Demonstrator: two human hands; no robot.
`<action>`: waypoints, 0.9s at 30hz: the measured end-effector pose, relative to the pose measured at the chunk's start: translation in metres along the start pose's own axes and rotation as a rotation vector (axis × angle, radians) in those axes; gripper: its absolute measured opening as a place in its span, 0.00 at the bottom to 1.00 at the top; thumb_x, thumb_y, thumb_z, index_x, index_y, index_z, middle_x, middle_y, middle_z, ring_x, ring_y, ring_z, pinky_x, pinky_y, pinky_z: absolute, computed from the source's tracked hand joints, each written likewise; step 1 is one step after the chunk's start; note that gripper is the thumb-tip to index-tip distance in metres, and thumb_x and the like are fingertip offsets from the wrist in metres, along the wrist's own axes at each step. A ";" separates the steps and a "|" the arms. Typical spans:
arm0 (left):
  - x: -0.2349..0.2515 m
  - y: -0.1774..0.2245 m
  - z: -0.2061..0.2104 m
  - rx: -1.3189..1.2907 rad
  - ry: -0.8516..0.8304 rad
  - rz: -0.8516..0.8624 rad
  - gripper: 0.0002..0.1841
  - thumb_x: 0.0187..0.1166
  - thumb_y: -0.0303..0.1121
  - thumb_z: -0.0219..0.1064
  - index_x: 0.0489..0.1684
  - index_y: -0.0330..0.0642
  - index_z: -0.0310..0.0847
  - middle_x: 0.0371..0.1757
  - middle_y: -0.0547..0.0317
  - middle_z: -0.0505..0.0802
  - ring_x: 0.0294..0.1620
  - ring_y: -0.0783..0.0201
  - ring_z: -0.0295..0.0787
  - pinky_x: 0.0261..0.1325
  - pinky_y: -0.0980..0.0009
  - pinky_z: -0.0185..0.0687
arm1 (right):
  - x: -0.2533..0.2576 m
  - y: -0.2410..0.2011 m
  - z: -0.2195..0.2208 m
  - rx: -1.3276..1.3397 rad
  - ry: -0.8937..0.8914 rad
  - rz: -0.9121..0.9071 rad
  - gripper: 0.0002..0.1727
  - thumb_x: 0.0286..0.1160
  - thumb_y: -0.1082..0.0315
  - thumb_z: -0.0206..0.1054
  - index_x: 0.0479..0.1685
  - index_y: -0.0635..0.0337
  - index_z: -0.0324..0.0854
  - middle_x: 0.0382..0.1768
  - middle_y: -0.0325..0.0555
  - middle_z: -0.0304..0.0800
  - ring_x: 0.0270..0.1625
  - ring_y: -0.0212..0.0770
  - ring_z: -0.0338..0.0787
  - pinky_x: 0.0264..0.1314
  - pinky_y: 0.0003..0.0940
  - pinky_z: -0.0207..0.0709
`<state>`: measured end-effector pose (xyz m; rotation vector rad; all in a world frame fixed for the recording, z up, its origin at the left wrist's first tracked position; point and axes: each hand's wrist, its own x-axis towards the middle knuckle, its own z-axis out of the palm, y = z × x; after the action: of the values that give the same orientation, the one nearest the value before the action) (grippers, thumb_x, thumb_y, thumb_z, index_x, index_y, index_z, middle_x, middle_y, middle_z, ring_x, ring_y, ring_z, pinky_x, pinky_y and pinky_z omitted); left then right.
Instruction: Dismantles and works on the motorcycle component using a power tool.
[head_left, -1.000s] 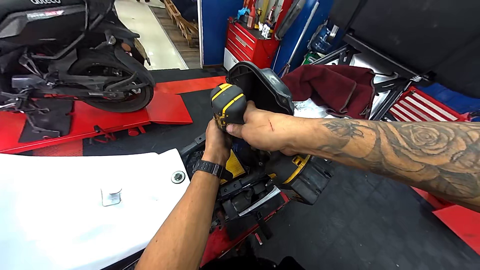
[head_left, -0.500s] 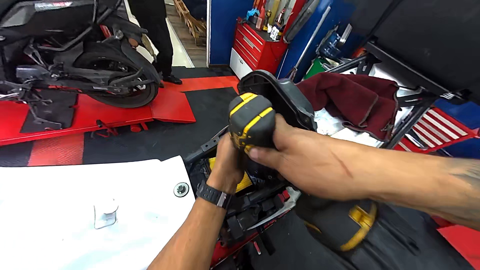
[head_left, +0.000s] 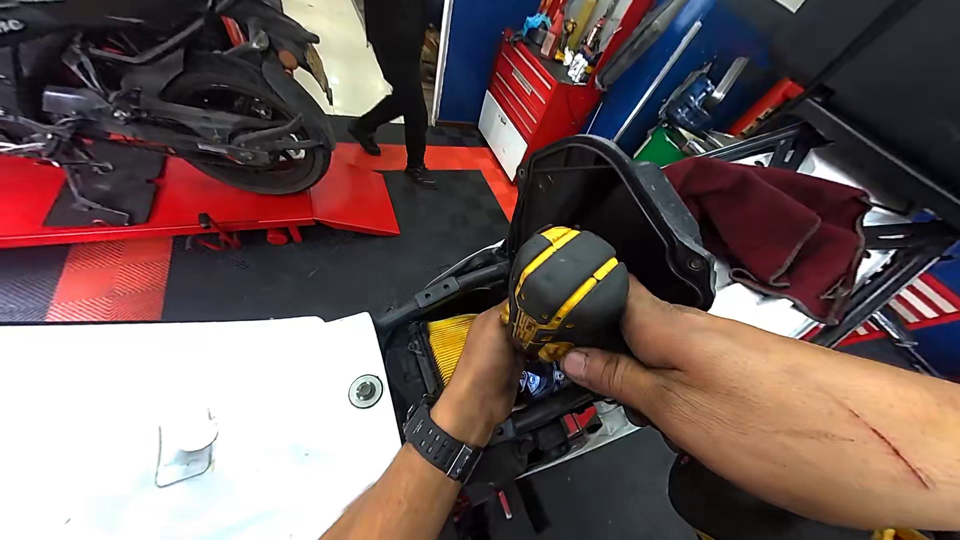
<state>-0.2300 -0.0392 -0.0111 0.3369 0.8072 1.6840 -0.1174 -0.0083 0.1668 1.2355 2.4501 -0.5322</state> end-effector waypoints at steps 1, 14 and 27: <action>-0.001 0.000 0.000 -0.008 0.000 -0.004 0.12 0.87 0.39 0.58 0.43 0.47 0.88 0.40 0.58 0.93 0.42 0.65 0.91 0.45 0.65 0.87 | 0.000 0.000 0.001 -0.006 0.006 -0.008 0.28 0.82 0.35 0.58 0.72 0.37 0.65 0.34 0.27 0.85 0.35 0.24 0.89 0.33 0.30 0.87; 0.000 -0.002 0.000 -0.031 -0.035 -0.008 0.13 0.88 0.37 0.56 0.43 0.45 0.87 0.41 0.56 0.93 0.44 0.64 0.91 0.49 0.64 0.88 | -0.002 -0.001 0.000 -0.037 -0.028 0.012 0.32 0.84 0.36 0.57 0.79 0.41 0.60 0.36 0.29 0.85 0.38 0.26 0.89 0.39 0.31 0.87; -0.003 -0.006 -0.001 -0.074 -0.004 -0.049 0.13 0.88 0.35 0.57 0.41 0.42 0.87 0.38 0.53 0.93 0.41 0.62 0.91 0.48 0.64 0.87 | -0.001 0.007 0.001 -0.078 -0.090 -0.013 0.34 0.85 0.36 0.56 0.84 0.40 0.57 0.38 0.31 0.85 0.41 0.27 0.89 0.44 0.31 0.86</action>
<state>-0.2255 -0.0415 -0.0152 0.2670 0.7433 1.6618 -0.1114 -0.0058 0.1654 1.1402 2.3822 -0.4810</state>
